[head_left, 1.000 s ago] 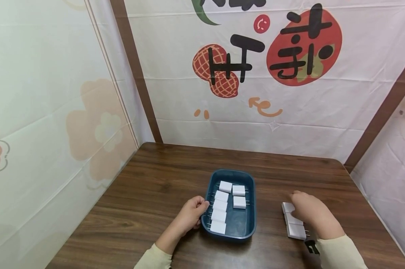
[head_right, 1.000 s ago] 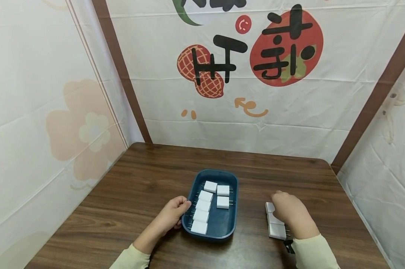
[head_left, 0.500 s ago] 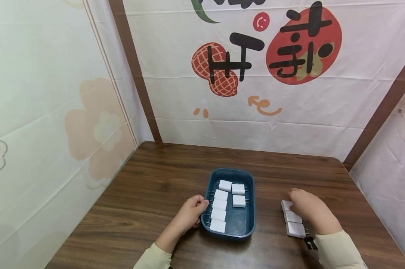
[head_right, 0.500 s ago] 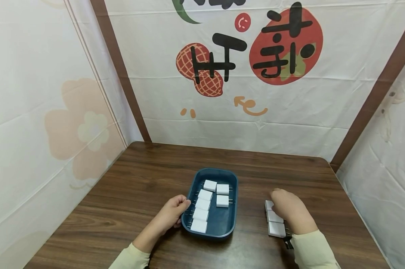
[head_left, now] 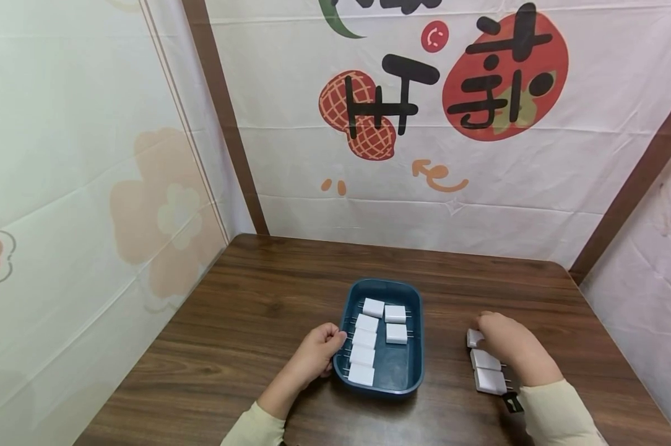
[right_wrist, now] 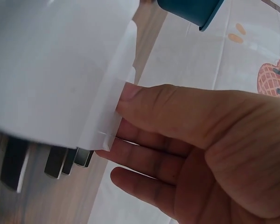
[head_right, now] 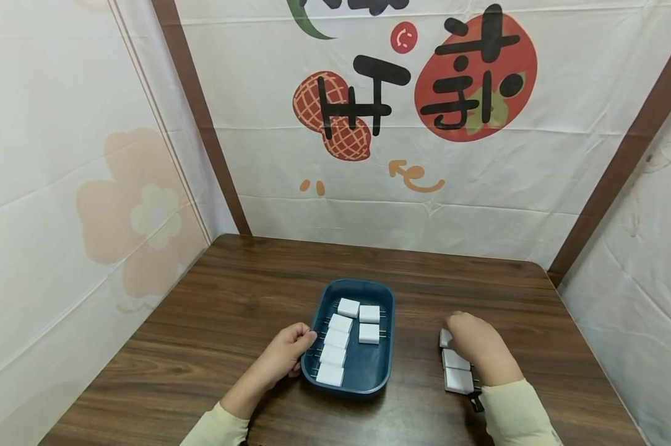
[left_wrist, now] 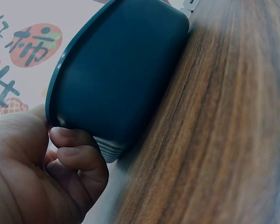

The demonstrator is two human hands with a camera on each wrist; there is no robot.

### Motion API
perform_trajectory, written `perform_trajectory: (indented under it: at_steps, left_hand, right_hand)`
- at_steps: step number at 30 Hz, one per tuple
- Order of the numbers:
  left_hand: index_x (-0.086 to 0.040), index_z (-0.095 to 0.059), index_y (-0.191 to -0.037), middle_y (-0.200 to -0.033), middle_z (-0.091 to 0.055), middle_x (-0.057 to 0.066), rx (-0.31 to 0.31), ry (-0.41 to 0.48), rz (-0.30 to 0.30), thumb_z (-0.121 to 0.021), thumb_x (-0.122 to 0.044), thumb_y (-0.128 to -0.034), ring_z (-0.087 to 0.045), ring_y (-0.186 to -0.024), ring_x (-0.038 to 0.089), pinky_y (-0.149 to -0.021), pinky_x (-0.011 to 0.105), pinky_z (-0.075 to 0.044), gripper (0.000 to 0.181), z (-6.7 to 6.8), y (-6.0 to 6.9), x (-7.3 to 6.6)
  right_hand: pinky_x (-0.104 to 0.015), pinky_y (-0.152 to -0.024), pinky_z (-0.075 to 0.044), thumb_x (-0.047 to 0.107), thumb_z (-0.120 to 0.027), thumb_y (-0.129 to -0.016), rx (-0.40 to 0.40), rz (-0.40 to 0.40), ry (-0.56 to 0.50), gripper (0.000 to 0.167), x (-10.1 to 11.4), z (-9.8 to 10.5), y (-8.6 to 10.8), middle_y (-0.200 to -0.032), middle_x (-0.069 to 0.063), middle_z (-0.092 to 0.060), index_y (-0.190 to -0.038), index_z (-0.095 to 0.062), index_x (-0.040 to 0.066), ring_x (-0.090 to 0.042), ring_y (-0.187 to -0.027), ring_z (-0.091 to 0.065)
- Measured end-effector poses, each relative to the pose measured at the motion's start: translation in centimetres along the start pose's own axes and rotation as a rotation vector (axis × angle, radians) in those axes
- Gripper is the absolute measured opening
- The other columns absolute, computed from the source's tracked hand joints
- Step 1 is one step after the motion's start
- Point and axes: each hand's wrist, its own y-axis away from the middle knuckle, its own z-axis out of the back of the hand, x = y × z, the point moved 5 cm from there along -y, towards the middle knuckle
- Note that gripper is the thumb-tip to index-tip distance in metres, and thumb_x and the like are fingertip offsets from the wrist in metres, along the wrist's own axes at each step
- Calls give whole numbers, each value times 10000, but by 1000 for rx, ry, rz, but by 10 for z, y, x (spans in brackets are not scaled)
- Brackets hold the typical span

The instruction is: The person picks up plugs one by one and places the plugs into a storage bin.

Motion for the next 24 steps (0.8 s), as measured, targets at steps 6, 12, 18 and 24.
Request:
perform_trajectory:
  at_steps: [6,12,18,24]
  left_hand:
    - [-70,-527,-938,-614,-442,-16,3,3,5,-563,-279,-1064,-397,-456,122,-396,221,-331,247,0,1,-1]
    - [-72,-526,-935,-614,-443,-16,-1,-6,1,-559,-281,-1066,-396,-455,123,-393,225,-332,249,0,0,-1]
    - [-68,-526,-936,-617,-440,-15,-1,-8,-2,-564,-286,-1064,-395,-454,124,-395,223,-329,255,-1,0,0]
    - [-67,-525,-935,-608,-442,-12,-2,-10,-6,-565,-293,-1064,-401,-453,127,-395,227,-337,263,0,-1,2]
  right_hand:
    - [-425,-677,-554,64,-833,-825,0,6,7,236,0,0,-2,-967,-112,-695,-1022,-707,42,-256,-844,-678]
    - [-453,-693,-560,73,-845,-800,-37,56,31,242,0,1,-4,-962,-106,-700,-1000,-712,44,-280,-859,-688]
    - [-442,-698,-556,81,-822,-807,-44,64,34,247,1,4,-6,-993,-110,-691,-1025,-715,34,-267,-862,-680]
    - [-456,-720,-568,97,-806,-828,-37,71,23,275,12,16,-9,-1058,-146,-679,-1062,-695,6,-289,-882,-681]
